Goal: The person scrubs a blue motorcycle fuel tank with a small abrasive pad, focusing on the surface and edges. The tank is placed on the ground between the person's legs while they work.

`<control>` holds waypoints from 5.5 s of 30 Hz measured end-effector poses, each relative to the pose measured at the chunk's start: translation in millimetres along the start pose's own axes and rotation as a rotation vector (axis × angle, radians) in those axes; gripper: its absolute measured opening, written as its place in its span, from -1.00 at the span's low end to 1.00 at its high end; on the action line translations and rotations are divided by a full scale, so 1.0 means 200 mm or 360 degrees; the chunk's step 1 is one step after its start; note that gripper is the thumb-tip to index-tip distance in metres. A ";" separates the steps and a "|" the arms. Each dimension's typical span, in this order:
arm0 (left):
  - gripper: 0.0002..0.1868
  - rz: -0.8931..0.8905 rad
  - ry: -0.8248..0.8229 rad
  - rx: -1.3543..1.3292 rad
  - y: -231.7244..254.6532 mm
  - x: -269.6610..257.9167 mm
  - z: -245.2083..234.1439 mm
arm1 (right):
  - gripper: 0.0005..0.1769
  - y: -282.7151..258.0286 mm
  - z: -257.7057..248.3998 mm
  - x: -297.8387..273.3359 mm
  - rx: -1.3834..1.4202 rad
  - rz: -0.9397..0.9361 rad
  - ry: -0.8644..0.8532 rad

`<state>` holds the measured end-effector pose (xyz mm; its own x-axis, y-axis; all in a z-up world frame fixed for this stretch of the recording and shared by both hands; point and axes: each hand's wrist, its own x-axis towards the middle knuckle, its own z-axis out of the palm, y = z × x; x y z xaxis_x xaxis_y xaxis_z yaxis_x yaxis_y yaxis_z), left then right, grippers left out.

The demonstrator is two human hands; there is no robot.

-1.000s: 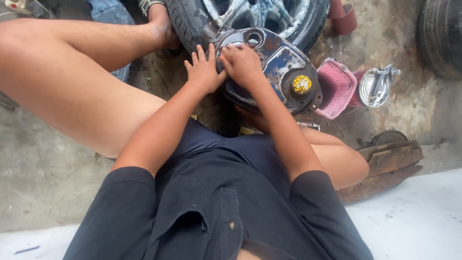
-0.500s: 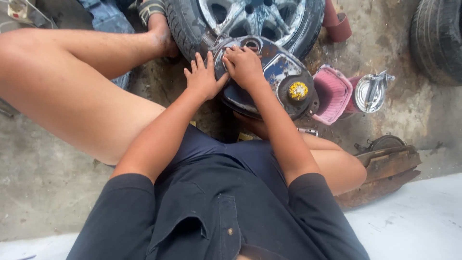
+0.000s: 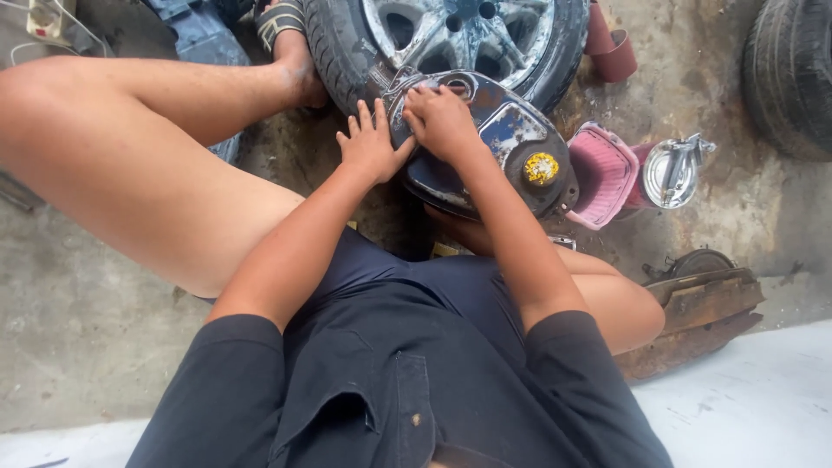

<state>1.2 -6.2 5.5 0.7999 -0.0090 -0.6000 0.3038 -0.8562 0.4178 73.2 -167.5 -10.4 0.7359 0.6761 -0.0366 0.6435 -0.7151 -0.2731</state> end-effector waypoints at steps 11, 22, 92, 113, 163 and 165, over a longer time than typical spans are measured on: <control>0.07 0.0046 0.0046 0.0043 -0.05 0.03 0.06 | -0.63 0.00 0.04 -0.01 -0.0022 0.0015 -0.0070; 0.04 0.0113 0.0098 0.0145 -0.09 0.05 0.07 | -0.75 0.03 0.20 0.00 -0.0013 -0.0011 0.0233; -0.34 0.0344 0.0125 0.0186 -0.04 -0.05 0.15 | -0.55 -0.17 -0.08 -0.09 -0.0288 0.0254 -0.0266; -0.05 0.0026 -0.0420 -0.0120 -0.05 -0.11 -0.13 | -0.50 -0.27 -0.02 -0.05 -0.0300 0.0450 -0.0221; 0.01 0.0061 -0.0385 -0.0318 -0.07 -0.06 -0.12 | -0.47 -0.32 0.02 -0.09 -0.0375 0.0484 -0.0217; -0.03 0.0045 -0.0411 -0.0260 -0.07 -0.06 -0.12 | -0.45 -0.37 -0.02 -0.18 -0.0434 0.0403 -0.0267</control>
<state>-0.6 18.7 24.3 0.6574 -0.1807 -0.7315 0.3793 -0.7595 0.5285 0.8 -140.4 15.4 0.8481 0.4763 -0.2321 0.4954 -0.8682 0.0288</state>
